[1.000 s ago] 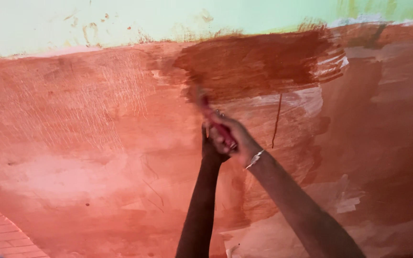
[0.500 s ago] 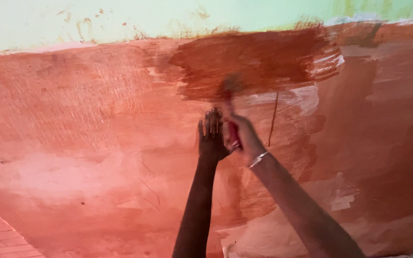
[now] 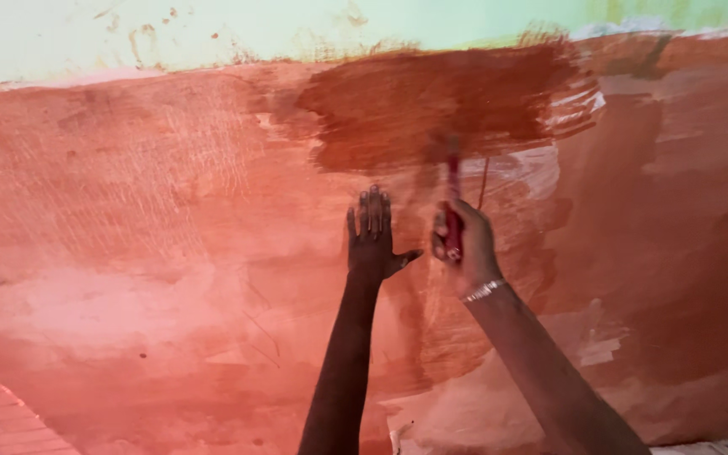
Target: The person paints a wall with reddish-brown paint using a brush. They repeatedly dip the brush into a paint can and apply horizontal strokes to the wall surface, gradually covering more area.
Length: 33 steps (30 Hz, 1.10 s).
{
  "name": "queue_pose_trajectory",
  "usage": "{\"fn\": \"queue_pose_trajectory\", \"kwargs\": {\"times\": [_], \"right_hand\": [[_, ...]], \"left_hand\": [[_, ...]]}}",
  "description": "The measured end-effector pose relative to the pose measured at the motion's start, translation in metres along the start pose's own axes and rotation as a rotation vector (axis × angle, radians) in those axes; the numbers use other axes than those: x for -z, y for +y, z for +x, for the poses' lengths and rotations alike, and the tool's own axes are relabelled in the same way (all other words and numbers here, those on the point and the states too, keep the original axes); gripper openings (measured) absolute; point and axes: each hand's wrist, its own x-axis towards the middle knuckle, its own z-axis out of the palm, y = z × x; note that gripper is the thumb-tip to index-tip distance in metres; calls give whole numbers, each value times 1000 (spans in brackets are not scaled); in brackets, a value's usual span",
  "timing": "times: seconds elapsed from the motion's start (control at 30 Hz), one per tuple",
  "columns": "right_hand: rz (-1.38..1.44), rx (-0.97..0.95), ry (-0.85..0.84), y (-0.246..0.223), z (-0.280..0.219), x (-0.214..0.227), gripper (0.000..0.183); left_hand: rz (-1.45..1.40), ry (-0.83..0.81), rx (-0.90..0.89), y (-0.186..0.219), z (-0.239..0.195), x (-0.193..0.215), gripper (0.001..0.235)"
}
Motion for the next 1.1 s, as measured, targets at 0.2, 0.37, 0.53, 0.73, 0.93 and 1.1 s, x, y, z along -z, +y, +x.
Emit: {"fn": "queue_pose_trajectory", "kwargs": {"times": [0.2,0.37,0.53,0.73,0.93,1.1], "right_hand": [[-19,86,161,-17,-1,11,20],[-214,-214,-237,-10,-11,-7,23],[-144,-360,-329,-20,-5,18,29],[15,-216,-189,-84,13,101,23],[8,18,106,-109,3,147,20],[-159,-153,43,-100,11,126,28]], "left_hand": [[-50,-34,14,6,-2,14,142],[83,-90,42,6,1,20,140],[44,176,-19,14,-12,19,127],[-33,391,-173,61,-5,10,120],[-135,248,-70,117,21,-11,134],[-110,162,-45,114,28,-27,139]]}}
